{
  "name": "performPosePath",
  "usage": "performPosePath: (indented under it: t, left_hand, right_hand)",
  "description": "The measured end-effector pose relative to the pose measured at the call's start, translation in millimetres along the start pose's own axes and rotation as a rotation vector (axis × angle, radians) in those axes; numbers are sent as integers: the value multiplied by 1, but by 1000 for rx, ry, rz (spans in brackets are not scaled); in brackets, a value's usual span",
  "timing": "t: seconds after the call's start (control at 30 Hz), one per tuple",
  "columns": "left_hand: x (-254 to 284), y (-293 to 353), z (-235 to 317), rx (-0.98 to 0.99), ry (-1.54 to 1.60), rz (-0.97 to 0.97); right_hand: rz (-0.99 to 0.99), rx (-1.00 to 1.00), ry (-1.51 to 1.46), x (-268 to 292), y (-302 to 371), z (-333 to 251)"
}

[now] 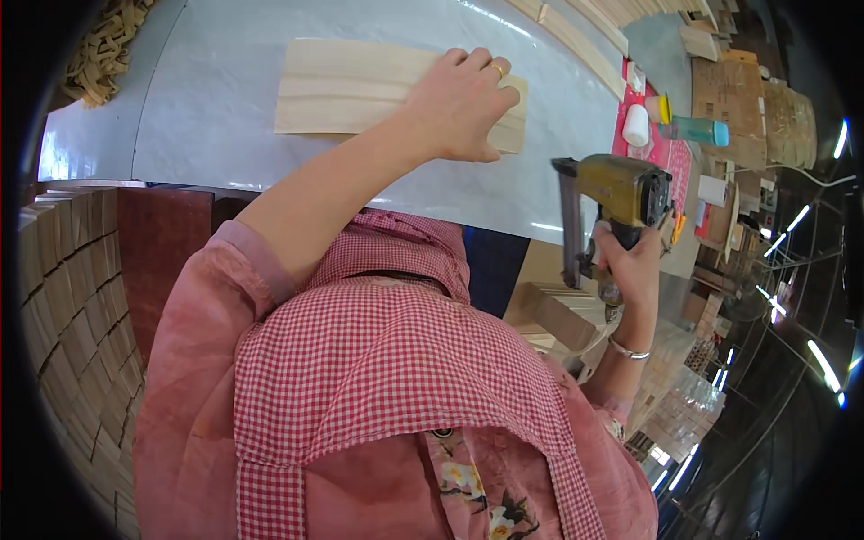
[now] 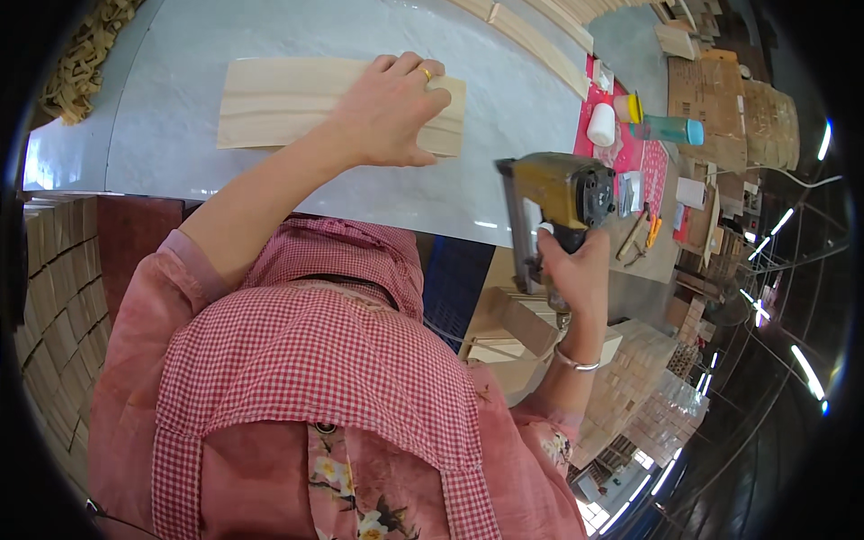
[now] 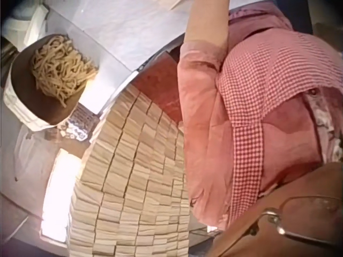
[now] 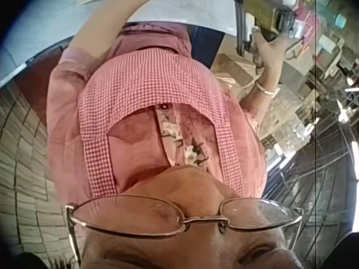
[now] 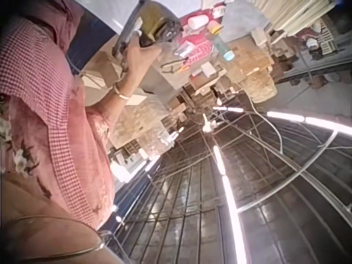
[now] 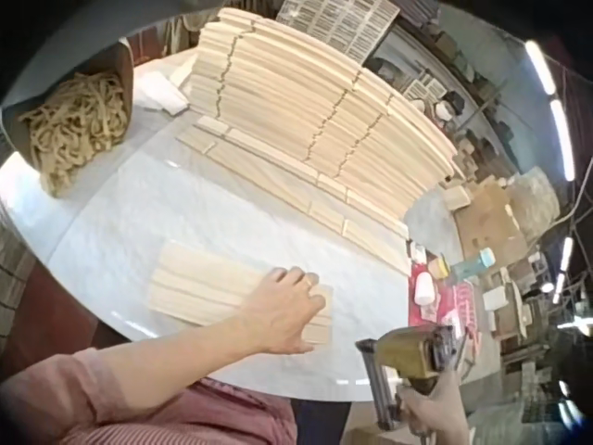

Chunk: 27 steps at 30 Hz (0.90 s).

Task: Assemble wooden boxes by applying glue to the frame, placing a panel, and securing it with a pneumatic stapler.

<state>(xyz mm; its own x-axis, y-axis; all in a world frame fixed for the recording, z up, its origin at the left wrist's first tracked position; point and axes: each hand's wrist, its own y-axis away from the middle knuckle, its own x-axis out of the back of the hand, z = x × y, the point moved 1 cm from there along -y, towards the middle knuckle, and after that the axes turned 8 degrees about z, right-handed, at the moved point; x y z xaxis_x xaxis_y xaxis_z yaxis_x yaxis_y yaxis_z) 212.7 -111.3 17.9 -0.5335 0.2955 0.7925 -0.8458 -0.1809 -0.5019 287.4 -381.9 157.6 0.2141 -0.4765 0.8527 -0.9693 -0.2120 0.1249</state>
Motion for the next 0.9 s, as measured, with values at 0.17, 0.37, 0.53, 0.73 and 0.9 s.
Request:
performPosePath:
  t: [0.17, 0.37, 0.53, 0.73, 0.9]
  left_hand:
    - [1, -4, 3, 21, -6, -43]
    - [0, -2, 4, 23, 7, -25]
    - [-1, -2, 4, 19, 18, -3]
    - [1, -3, 5, 26, 26, -8]
    - [3, -3, 4, 42, 40, -23]
  right_hand:
    - [-160, 36, -201, -11, 22, -38]
    - [-196, 47, -152, -17, 24, -45]
    - [-202, -1, -175, -24, 29, -38]
    - [-152, -20, -229, -29, 36, -41]
    - [-126, 16, -183, -29, 23, -54]
